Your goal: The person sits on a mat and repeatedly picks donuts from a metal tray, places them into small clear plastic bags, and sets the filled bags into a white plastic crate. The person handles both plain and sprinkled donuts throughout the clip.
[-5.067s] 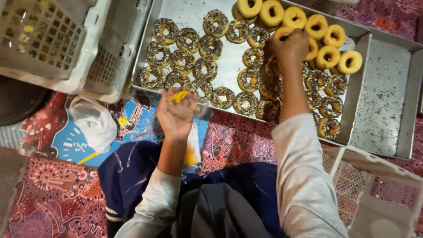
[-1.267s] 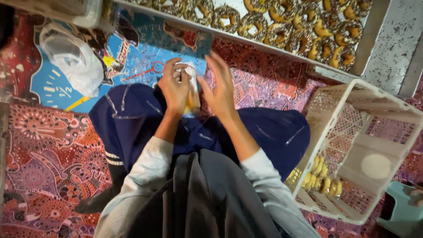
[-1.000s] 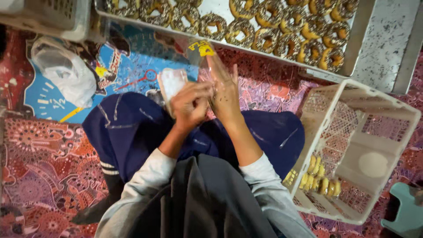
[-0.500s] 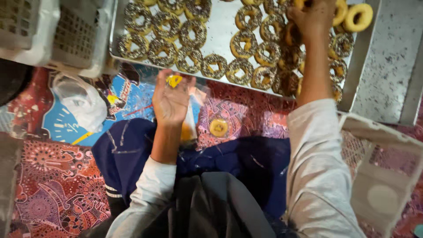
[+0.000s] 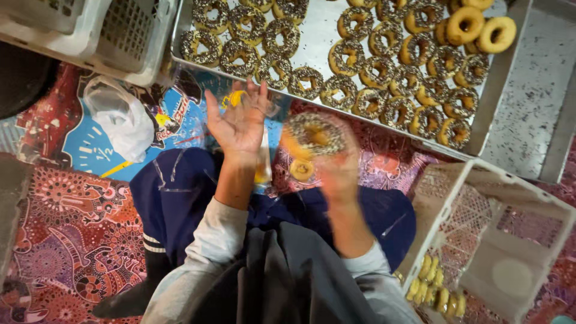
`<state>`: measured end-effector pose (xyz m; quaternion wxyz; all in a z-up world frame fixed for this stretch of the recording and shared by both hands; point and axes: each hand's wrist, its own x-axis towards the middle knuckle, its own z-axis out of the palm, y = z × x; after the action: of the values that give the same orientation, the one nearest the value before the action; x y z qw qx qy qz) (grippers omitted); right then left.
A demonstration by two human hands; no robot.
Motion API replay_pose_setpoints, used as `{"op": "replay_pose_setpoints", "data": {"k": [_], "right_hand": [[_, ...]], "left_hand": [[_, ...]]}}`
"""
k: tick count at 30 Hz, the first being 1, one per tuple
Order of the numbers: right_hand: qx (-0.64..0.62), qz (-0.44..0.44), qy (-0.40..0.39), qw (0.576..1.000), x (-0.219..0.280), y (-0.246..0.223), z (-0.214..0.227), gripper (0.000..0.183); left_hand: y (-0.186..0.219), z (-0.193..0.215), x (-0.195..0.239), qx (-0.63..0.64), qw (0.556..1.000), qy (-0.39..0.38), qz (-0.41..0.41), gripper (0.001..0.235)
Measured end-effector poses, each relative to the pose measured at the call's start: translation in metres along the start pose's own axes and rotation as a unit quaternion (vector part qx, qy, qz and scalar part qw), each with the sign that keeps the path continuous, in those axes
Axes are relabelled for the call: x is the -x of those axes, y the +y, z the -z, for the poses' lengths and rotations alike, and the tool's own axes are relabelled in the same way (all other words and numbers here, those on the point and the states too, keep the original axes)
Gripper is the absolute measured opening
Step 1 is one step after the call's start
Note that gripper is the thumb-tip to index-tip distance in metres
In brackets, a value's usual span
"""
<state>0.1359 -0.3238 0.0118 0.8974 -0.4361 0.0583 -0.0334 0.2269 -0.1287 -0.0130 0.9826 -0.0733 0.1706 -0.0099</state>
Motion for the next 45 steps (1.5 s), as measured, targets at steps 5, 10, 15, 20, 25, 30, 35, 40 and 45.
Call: {"op": "replay_pose_setpoints", "data": {"k": [5,10,15,20,25,30,35,40,45], "right_hand": [[0.441,0.166,-0.037,0.881,0.017,0.016,-0.068,0.057],[0.534,0.181,-0.025,0.825,0.004,0.000,-0.099,0.063],[0.540,0.153,-0.080,0.824,-0.004,0.001,-0.088,0.070],[0.500,-0.113,-0.206,0.833,0.018,0.011,-0.089,0.062],[0.588,-0.011,-0.267,0.763,0.050,0.030,-0.123,0.034],[0.542,0.217,-0.356,0.730,0.088,0.065,-0.160,0.016],[0.587,0.183,-0.357,0.703,0.097,0.087,-0.164,0.012],[0.508,0.211,-0.382,0.742,0.081,0.100,-0.161,0.029],[0.676,-0.060,-0.232,0.696,0.035,0.107,-0.130,0.028]], "left_hand": [[-0.017,-0.001,0.033,-0.132,0.986,-0.065,-0.080,0.053],[-0.042,0.002,0.070,-0.260,0.961,-0.084,-0.049,0.062],[-0.013,0.003,0.130,-0.775,0.513,-0.213,-0.301,0.088],[0.061,-0.002,0.147,-0.826,0.283,-0.296,-0.388,0.053],[0.101,0.019,0.201,-0.806,0.445,-0.120,-0.372,0.015],[0.139,0.049,0.227,-0.626,0.735,0.031,-0.260,0.013],[0.152,0.062,0.226,-0.610,0.749,0.080,-0.245,0.013],[0.143,0.064,0.230,-0.735,0.618,0.046,-0.276,0.018],[0.129,0.050,0.240,-0.709,0.587,-0.004,-0.391,0.012]]}}
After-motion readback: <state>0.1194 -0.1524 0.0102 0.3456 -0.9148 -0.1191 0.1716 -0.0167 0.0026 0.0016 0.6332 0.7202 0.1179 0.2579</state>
